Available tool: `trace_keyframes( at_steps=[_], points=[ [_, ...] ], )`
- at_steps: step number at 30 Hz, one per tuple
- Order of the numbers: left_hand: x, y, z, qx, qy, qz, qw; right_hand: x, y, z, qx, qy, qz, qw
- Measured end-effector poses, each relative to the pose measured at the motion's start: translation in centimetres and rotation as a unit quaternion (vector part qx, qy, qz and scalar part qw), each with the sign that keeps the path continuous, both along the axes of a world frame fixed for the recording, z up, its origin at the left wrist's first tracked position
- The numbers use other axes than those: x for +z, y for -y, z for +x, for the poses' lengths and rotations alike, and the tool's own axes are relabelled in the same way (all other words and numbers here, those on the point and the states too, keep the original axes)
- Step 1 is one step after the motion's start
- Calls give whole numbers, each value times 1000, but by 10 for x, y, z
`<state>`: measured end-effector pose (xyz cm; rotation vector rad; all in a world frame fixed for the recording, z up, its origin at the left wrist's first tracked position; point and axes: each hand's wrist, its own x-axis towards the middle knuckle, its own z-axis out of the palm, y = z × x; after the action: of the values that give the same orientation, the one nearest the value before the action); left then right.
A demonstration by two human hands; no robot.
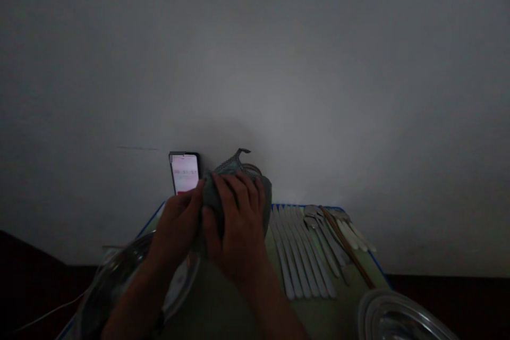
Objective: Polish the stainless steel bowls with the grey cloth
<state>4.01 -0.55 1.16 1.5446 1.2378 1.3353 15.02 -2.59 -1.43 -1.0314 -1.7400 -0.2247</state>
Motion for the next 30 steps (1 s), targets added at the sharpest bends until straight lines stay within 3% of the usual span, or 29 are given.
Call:
trace_keyframes(
  at_steps=[3,6,9,12,15,19,22,27,30],
  points=[
    [0,1,-1,-10,-6,-21,1000,-3,-8,15,29,-50,10,998],
    [-1,2,-1,-19,6,-49,999,-9,-19,30,26,-165,5,986],
    [-5,2,0,-15,31,-56,998,-13,-27,35,-1,-274,-47,961],
    [-10,2,4,5,47,-45,998,-13,-26,30,-21,-317,-85,944],
    [-12,3,7,27,50,-20,998,-9,-19,20,-30,-280,-59,958],
    [-7,5,7,16,47,-26,998,-3,-4,4,-49,-131,2,990],
    [-1,5,4,-3,36,-14,999,-2,2,-5,-52,-50,34,997],
    [3,5,1,-19,32,-19,999,-5,-4,-2,-13,-74,87,993],
    [-1,4,1,-31,60,-44,997,-5,-10,12,-5,-136,68,988]
  ],
)
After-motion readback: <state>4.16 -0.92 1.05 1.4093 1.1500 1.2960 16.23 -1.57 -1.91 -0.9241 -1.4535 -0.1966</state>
